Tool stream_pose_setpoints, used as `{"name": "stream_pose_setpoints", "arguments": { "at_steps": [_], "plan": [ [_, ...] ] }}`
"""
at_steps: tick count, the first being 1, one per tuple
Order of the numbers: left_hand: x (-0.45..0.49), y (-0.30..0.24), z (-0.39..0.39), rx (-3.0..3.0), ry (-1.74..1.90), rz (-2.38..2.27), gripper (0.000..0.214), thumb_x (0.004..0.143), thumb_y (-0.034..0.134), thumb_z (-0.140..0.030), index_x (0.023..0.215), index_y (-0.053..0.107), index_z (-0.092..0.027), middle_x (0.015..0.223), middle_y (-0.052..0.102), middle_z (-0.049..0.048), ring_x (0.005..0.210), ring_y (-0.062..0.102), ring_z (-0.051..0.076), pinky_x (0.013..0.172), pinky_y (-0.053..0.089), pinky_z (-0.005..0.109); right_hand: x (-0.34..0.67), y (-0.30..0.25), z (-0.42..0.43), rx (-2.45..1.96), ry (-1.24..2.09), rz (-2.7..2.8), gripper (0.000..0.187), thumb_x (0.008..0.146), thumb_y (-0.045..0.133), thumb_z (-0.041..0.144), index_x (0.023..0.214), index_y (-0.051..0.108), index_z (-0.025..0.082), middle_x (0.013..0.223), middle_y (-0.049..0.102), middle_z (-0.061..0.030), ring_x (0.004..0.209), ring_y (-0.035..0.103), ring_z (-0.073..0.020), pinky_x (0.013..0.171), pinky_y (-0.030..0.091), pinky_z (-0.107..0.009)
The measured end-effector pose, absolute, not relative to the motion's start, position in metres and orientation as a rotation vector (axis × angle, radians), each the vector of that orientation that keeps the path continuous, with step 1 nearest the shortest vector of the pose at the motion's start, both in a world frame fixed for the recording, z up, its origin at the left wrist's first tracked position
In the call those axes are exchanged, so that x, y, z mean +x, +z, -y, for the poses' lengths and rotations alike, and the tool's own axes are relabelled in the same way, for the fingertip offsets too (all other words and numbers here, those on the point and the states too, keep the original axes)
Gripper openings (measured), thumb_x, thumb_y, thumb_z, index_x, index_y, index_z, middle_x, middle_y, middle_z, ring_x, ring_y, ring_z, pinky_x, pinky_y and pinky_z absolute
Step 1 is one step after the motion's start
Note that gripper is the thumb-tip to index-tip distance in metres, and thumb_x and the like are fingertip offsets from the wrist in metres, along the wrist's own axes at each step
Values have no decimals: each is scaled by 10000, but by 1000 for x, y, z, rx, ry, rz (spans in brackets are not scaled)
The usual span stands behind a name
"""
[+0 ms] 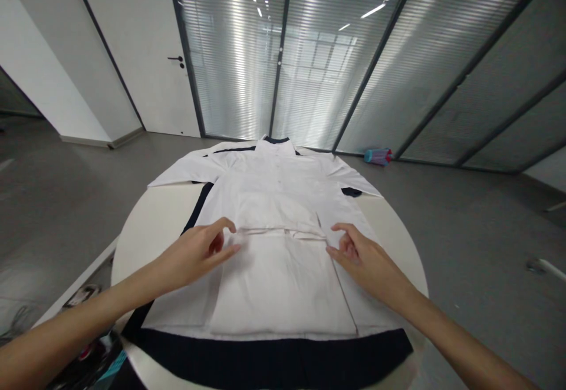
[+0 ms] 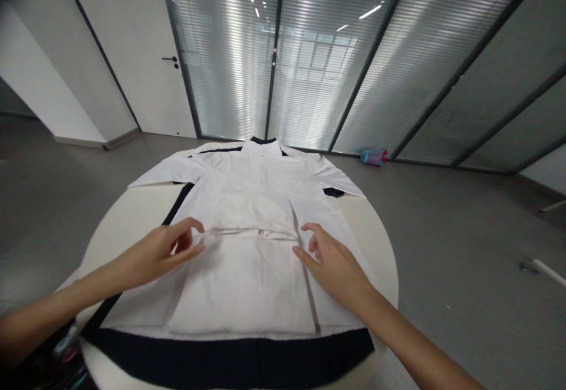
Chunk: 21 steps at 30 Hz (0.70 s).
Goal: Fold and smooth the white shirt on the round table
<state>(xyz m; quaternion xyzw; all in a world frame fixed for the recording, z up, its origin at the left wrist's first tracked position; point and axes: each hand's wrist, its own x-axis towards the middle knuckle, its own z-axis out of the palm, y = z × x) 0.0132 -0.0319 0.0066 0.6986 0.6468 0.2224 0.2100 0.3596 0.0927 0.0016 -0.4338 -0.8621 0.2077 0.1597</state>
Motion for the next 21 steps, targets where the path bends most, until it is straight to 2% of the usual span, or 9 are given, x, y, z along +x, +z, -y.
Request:
{"name": "stream_pose_setpoints", "arguments": {
  "at_steps": [2,4,6,8,11,13,21],
  "plan": [
    [10,-1,58,1635,611,-1629,497,963,509,-595,1311,513,-240,747,581,-24,622,551,137,585,448,256,373,-5,-74,-1323,992,2360,435,965,497,511,1298,492,232,727,558,23,644,564,-175,630,458,-304],
    [11,-8,75,1415,636,-1486,620,928,553,-617,1430,416,-280,854,594,-10,645,582,130,545,462,232,378,-10,-58,-1313,1281,2244,515,940,500,548,1327,456,212,697,518,43,621,537,-162,615,444,-294],
    [15,-12,81,1256,642,-1435,752,890,601,-634,1511,310,-325,928,591,3,642,615,138,469,449,213,376,-13,-48,-1309,1408,2128,598,919,495,590,1358,422,189,688,498,51,614,526,-159,610,438,-293],
    [19,-14,79,1160,620,-1418,808,884,610,-637,1546,257,-337,867,588,-11,572,612,141,401,415,201,372,-14,-44,-1330,1466,2053,682,906,479,628,1397,378,165,648,482,65,578,509,-157,585,421,-290],
    [23,-15,73,1130,664,-1422,763,886,625,-614,1519,340,-300,704,537,-56,471,550,121,363,358,182,368,-16,-44,-1347,1511,2009,790,884,493,640,1461,295,138,586,466,89,508,457,-146,525,368,-271],
    [25,-18,71,1167,733,-1448,700,875,649,-592,1461,440,-272,688,505,-65,461,517,99,366,323,170,368,-19,-42,-1343,1505,1998,812,878,510,629,1479,275,137,565,455,96,490,428,-139,498,329,-256],
    [29,-32,80,1402,836,-1503,556,898,645,-511,1393,576,-267,890,573,-6,595,491,81,533,413,210,370,-29,-31,-1342,1448,1944,794,873,531,616,1495,304,179,520,373,110,442,352,-130,447,252,-235]
  ]
}}
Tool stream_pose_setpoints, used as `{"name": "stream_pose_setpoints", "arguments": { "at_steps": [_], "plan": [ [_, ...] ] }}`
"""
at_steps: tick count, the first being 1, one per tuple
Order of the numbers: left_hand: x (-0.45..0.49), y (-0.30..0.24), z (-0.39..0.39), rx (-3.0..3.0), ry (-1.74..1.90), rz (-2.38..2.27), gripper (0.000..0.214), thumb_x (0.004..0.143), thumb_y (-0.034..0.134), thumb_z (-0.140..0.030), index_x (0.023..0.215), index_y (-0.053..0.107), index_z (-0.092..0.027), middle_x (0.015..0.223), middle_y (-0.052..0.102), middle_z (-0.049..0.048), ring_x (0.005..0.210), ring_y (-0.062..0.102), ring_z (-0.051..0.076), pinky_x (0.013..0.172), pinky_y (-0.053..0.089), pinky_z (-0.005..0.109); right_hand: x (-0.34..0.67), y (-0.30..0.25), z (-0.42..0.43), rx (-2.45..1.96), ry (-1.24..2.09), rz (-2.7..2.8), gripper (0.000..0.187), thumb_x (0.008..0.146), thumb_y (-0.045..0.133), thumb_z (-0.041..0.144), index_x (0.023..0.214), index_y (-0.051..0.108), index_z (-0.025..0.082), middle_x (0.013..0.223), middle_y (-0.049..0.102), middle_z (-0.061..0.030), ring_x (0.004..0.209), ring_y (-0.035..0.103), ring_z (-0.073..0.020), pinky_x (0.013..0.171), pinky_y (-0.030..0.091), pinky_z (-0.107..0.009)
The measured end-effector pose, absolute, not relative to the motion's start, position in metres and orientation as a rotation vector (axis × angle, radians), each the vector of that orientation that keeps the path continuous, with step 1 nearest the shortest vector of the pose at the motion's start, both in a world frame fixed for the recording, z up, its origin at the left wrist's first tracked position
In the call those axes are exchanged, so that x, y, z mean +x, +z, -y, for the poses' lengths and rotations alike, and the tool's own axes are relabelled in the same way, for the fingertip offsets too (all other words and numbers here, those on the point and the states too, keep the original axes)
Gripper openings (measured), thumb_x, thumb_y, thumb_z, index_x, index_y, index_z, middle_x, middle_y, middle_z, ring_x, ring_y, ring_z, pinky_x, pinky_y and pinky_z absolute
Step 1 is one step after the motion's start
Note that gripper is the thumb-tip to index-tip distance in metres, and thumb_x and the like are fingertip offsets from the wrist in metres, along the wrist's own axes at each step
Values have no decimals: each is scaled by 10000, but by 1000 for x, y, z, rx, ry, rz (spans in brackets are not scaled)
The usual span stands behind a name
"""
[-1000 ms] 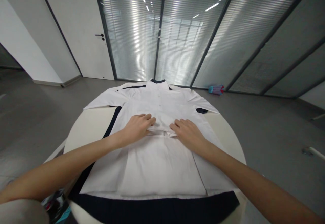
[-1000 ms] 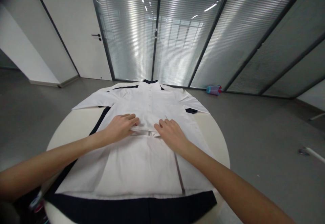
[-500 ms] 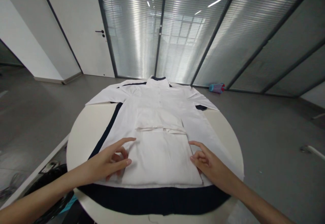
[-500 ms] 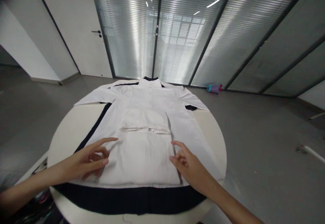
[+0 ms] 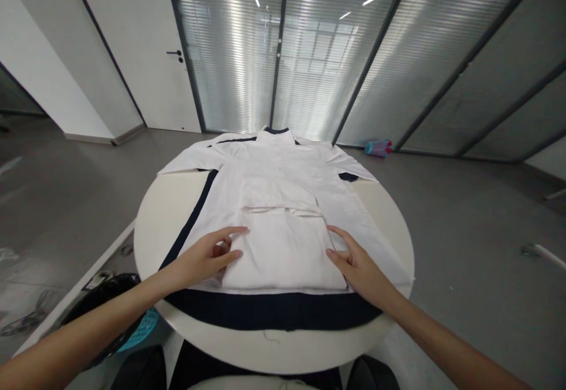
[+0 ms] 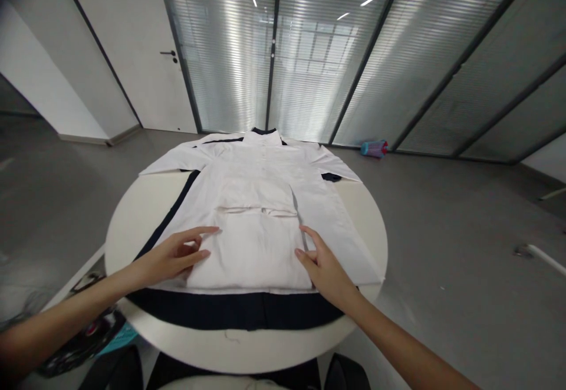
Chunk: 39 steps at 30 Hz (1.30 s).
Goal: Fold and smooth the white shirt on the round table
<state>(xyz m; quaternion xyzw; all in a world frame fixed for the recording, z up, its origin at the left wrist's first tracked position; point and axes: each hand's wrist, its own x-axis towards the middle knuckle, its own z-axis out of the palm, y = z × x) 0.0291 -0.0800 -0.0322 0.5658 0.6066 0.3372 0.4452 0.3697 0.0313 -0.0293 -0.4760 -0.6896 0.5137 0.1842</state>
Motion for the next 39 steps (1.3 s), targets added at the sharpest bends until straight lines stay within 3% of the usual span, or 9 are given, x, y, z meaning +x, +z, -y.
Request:
{"name": "stream_pose_setpoints", "arguments": {
  "at_steps": [5,10,13,16,20,24,28,34,39],
  "plan": [
    [38,-27,85,1259,990,-1341,488,819,744,-456,1245,660,-234,1154,640,72,899,616,172,769,516,299,369,-28,-22,-1288,1242,1979,688,894,528,523,1461,395,157,530,340,109,467,321,-124,471,240,-243],
    [32,-43,91,1210,814,-1288,588,779,785,-478,1284,647,-211,897,628,15,818,616,157,746,523,294,380,-39,-12,-1282,1007,2152,437,908,500,412,1260,625,186,555,361,77,505,398,-142,522,336,-268],
    [26,-34,93,1504,711,-1428,513,861,688,-526,1290,673,-245,892,581,13,746,592,138,687,533,284,384,-39,-13,-1209,697,2291,289,895,515,339,1040,734,219,690,523,-6,675,553,-195,669,475,-345],
    [30,-7,78,1950,804,-1680,381,921,618,-529,1164,745,-264,1119,575,79,938,627,192,827,564,354,372,-25,-23,-1063,394,2319,232,924,548,342,953,751,233,959,623,-93,960,613,-261,888,510,-449],
    [58,5,40,2351,928,-1649,385,1030,461,-426,1270,675,-213,1346,571,144,1264,562,268,1094,458,479,337,-10,-39,-835,329,2503,367,1006,492,434,1223,695,219,1377,576,-140,1319,510,-289,1118,416,-495],
    [77,-26,29,2451,579,-1475,627,1027,443,-503,1548,389,-158,1613,353,195,1521,281,333,1207,316,539,324,-25,-39,-669,395,2835,684,1018,426,567,1564,385,156,1641,306,-173,1536,233,-300,1224,273,-524],
    [73,-43,38,2428,458,-1445,700,1013,462,-536,1596,294,-187,1645,295,181,1516,304,324,1202,333,517,335,-42,-37,-632,369,2890,666,1037,403,545,1598,319,196,1656,283,-142,1540,232,-273,1229,271,-517],
    [75,-23,12,2649,748,-1709,387,1018,462,-256,1387,557,-188,1484,538,141,1392,471,301,1129,418,502,323,-18,-72,-719,-57,2638,365,1019,475,237,1352,624,231,1386,605,-121,1294,510,-284,1086,415,-486],
    [64,-17,-13,2720,411,-2070,563,879,530,-71,1430,499,-181,1399,579,153,1254,531,353,990,453,505,303,-17,-95,-841,-509,2707,415,941,520,101,1334,620,188,1210,648,-144,1107,516,-323,961,386,-483]
  ]
}}
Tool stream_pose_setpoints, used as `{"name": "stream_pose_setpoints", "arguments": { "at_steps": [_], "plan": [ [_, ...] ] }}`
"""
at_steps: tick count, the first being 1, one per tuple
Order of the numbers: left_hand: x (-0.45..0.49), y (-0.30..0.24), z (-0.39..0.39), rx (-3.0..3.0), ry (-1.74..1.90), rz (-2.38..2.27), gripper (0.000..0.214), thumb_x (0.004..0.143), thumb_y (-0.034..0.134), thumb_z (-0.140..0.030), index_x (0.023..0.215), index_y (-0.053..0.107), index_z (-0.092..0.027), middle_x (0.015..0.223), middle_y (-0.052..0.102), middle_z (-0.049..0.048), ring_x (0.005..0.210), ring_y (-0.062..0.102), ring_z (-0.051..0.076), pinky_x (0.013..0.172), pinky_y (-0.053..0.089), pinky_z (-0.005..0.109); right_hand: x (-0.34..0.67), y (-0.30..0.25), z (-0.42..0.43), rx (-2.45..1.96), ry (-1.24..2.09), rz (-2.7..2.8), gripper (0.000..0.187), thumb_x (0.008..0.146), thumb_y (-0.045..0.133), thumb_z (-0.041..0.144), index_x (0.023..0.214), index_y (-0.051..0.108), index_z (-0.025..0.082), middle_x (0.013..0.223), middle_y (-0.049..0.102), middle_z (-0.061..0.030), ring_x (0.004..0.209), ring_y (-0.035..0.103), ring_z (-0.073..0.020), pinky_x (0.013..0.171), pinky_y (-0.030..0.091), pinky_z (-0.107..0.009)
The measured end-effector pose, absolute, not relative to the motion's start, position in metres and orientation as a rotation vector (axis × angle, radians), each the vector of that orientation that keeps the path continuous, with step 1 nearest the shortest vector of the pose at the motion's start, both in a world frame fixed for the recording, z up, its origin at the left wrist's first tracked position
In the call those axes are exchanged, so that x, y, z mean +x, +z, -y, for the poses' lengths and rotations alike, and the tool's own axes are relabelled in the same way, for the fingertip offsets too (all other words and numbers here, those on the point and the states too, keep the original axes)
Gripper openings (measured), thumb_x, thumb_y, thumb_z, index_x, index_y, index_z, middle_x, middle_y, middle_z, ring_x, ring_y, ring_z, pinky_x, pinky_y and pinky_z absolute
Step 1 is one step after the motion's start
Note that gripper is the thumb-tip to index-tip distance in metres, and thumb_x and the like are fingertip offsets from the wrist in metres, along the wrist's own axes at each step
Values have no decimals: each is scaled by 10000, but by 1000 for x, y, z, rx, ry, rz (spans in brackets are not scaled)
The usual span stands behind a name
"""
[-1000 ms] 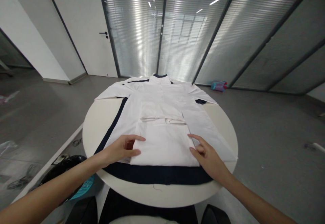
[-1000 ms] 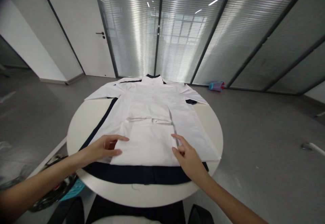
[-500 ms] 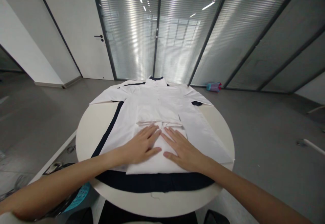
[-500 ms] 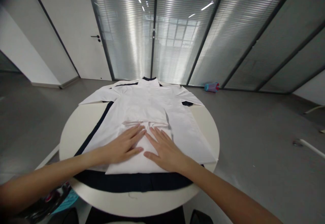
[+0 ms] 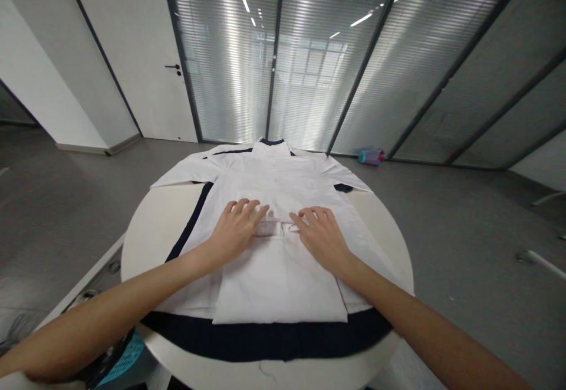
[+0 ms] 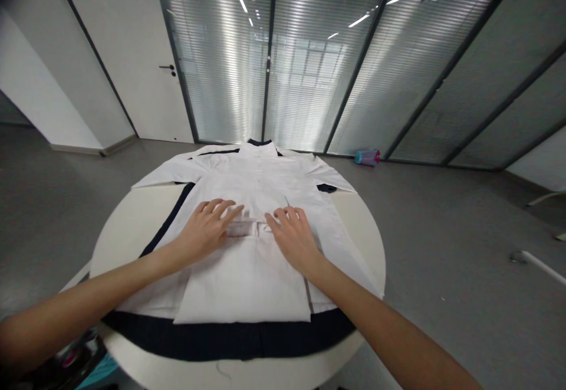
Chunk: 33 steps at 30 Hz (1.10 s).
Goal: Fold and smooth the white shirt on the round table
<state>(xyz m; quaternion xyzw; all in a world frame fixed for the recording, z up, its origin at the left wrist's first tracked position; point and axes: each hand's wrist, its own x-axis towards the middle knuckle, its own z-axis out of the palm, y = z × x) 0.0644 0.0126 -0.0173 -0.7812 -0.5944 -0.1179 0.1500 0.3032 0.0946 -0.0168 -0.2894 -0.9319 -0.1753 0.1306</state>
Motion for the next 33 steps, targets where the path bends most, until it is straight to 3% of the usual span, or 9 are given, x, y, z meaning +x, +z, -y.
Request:
{"name": "stream_pose_setpoints", "arguments": {
  "at_steps": [6,12,16,18,21,24,29,33],
  "plan": [
    [56,-36,-10,-2223,-206,1693,398,963,442,-110,1335,568,-177,1184,653,126,996,599,278,864,438,436,301,-40,-91,-838,-608,2640,266,965,502,94,1150,682,162,1048,660,-121,976,525,-284,898,363,-432],
    [56,-27,-11,-2330,-223,1682,228,946,515,-208,1082,693,-165,1010,662,115,897,625,260,796,443,393,306,-29,-100,-753,-271,2790,112,939,601,168,962,711,174,948,634,-82,920,576,-235,832,400,-356],
    [57,-4,-29,-2450,-282,1763,461,1033,407,-441,854,730,-165,845,648,92,754,638,217,742,461,355,293,-4,-109,-827,53,2767,277,1016,495,284,908,731,188,939,672,-66,933,619,-220,865,424,-365],
    [59,0,-46,-2453,-345,1797,511,1049,364,-406,799,728,-150,808,650,103,768,651,225,758,480,357,277,2,-118,-840,126,2680,357,1047,385,257,1025,734,181,1062,693,-93,1035,622,-224,931,434,-379],
    [63,-14,-70,-2374,-566,1762,375,1027,372,-262,1091,714,-120,1087,690,169,1114,634,285,964,480,423,253,-8,-138,-848,145,2607,443,1059,303,263,1372,599,156,1413,585,-143,1324,512,-248,1093,383,-421],
    [66,-42,-81,-2308,-584,1804,477,1024,367,-286,1450,497,-113,1489,509,211,1452,392,333,1165,311,555,240,-33,-154,-927,125,2689,550,1068,312,424,1541,423,167,1615,373,-142,1506,306,-290,1199,267,-480],
    [68,-72,-79,-2350,-451,1878,571,1038,317,-340,1544,365,-81,1611,349,220,1524,257,364,1211,204,578,243,-60,-162,-967,192,2782,672,1056,267,555,1584,348,146,1644,305,-156,1535,245,-307,1236,184,-518],
    [53,-65,-87,-2392,-673,1929,542,1010,416,-405,1479,470,-140,1538,469,196,1451,397,328,1168,306,545,254,-53,-170,-887,282,2677,607,1058,313,514,1525,450,150,1578,430,-163,1476,368,-282,1207,276,-478]
  ]
}}
